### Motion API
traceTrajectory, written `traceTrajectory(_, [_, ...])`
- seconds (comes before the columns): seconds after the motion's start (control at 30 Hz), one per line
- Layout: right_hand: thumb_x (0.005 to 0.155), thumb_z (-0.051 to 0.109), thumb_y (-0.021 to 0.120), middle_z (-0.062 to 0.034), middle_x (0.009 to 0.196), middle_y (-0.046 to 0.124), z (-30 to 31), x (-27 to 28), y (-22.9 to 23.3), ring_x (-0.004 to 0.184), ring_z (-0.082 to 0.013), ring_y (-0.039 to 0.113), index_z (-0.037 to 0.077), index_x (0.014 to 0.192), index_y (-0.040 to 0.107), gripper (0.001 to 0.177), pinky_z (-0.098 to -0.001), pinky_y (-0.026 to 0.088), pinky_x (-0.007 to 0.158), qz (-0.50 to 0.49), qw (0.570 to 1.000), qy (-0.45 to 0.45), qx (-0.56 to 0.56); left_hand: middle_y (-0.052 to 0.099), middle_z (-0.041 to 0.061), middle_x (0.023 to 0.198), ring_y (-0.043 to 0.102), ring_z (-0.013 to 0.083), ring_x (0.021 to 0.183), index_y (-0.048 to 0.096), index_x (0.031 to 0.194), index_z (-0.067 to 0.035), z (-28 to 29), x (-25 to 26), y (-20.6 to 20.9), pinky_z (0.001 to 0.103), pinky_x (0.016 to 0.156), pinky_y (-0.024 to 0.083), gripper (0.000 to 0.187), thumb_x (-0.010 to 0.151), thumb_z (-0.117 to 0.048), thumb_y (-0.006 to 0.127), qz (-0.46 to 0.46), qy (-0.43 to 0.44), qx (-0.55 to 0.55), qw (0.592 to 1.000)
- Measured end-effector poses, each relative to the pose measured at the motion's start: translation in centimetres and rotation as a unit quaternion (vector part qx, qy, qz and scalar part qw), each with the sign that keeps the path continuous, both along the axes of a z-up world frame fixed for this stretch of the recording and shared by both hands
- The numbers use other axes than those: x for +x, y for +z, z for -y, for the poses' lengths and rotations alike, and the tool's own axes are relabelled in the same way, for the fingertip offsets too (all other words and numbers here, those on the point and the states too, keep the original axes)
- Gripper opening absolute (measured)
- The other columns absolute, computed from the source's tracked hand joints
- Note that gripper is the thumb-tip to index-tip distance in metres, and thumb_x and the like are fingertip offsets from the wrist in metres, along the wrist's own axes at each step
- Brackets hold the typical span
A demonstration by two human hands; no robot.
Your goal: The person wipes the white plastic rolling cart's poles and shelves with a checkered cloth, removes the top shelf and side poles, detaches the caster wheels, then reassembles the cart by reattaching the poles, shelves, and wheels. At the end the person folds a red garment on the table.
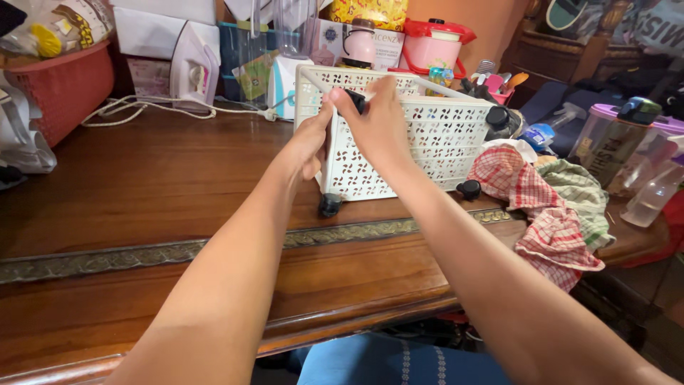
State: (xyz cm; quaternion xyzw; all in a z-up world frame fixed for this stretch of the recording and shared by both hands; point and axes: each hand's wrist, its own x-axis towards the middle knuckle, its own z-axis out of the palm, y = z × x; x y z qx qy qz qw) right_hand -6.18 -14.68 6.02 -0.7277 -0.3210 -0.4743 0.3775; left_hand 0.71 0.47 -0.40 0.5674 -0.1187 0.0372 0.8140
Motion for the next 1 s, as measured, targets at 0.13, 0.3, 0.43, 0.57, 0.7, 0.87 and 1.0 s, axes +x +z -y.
traceTrajectory(0.13, [0.094,0.024,0.077,-0.0265,0.122,0.05,2.0,-2.0,-1.2,0.112,-0.0446,0.057,-0.002,0.134,0.054,0.053,-0.0487,0.05,0.092,0.145,0.979,0.062,-0.132,0.069,0.009,0.129,0.065,0.0214,0.118,0.062,0.134,-0.007,0.1,-0.2,0.0,0.041,0.099,0.054,0.071,0.096,-0.065,0.047,0.002,-0.001,-0.011,1.0])
traceTrajectory(0.3, [0.095,0.008,0.075,-0.0153,0.114,0.054,2.8,-2.7,-0.9,0.102,-0.0365,0.065,0.011,0.125,0.061,0.032,-0.0455,0.053,0.085,0.11,0.977,0.037,-0.178,0.068,0.01,0.13,0.066,0.0229,0.118,0.06,0.135,-0.011,0.4,-1.0,0.3,0.042,0.1,0.054,0.07,0.093,-0.065,0.047,0.011,-0.02,-0.02,1.0])
traceTrajectory(0.43, [0.092,0.023,0.079,-0.0169,0.099,0.064,2.1,-2.4,-0.9,0.074,-0.0342,0.068,0.004,0.111,0.06,0.033,-0.0453,0.053,0.067,0.011,0.994,0.026,-0.107,0.067,0.009,0.134,0.065,0.0231,0.121,0.06,0.136,-0.012,0.4,-1.6,0.6,0.044,0.102,0.052,0.072,0.092,-0.067,0.045,-0.019,-0.007,0.0,1.0])
traceTrajectory(0.57, [0.099,0.037,0.074,-0.0189,0.085,0.069,0.9,-1.9,-1.8,0.074,-0.0375,0.069,0.001,0.106,0.052,0.043,-0.0471,0.051,0.066,-0.082,0.995,-0.014,-0.062,0.065,0.008,0.137,0.062,0.0226,0.125,0.06,0.137,-0.011,0.4,-1.7,0.6,0.043,0.107,0.048,0.074,0.092,-0.068,0.047,-0.006,-0.007,0.007,1.0])
traceTrajectory(0.7, [0.104,0.045,0.07,-0.0249,0.086,0.069,0.4,-1.5,-2.1,0.083,-0.0441,0.068,0.001,0.115,0.047,0.05,-0.049,0.051,0.07,-0.14,0.987,-0.031,-0.071,0.064,0.007,0.139,0.059,0.0221,0.128,0.059,0.138,-0.011,0.5,-1.9,0.6,0.044,0.108,0.047,0.074,0.091,-0.068,0.048,0.015,-0.019,-0.003,1.0])
traceTrajectory(0.87, [0.098,0.037,0.071,-0.027,0.107,0.064,1.7,-1.4,-2.4,0.096,-0.0448,0.066,-0.002,0.121,0.044,0.053,-0.0484,0.054,0.078,0.047,0.992,0.069,-0.092,0.065,0.01,0.138,0.058,0.0249,0.129,0.061,0.138,-0.011,0.4,-1.9,0.5,0.046,0.109,0.047,0.076,0.091,-0.07,0.048,0.018,-0.03,-0.008,0.999])
traceTrajectory(1.0, [0.102,0.041,0.072,-0.0187,0.114,0.064,2.0,-0.8,-2.4,0.1,-0.0424,0.065,-0.001,0.124,0.041,0.057,-0.0477,0.052,0.08,-0.031,0.988,0.044,-0.142,0.062,0.007,0.139,0.056,0.0225,0.13,0.056,0.142,-0.018,0.4,-1.4,0.3,0.045,0.108,0.041,0.079,0.088,-0.074,0.044,-0.024,0.007,0.024,0.999])
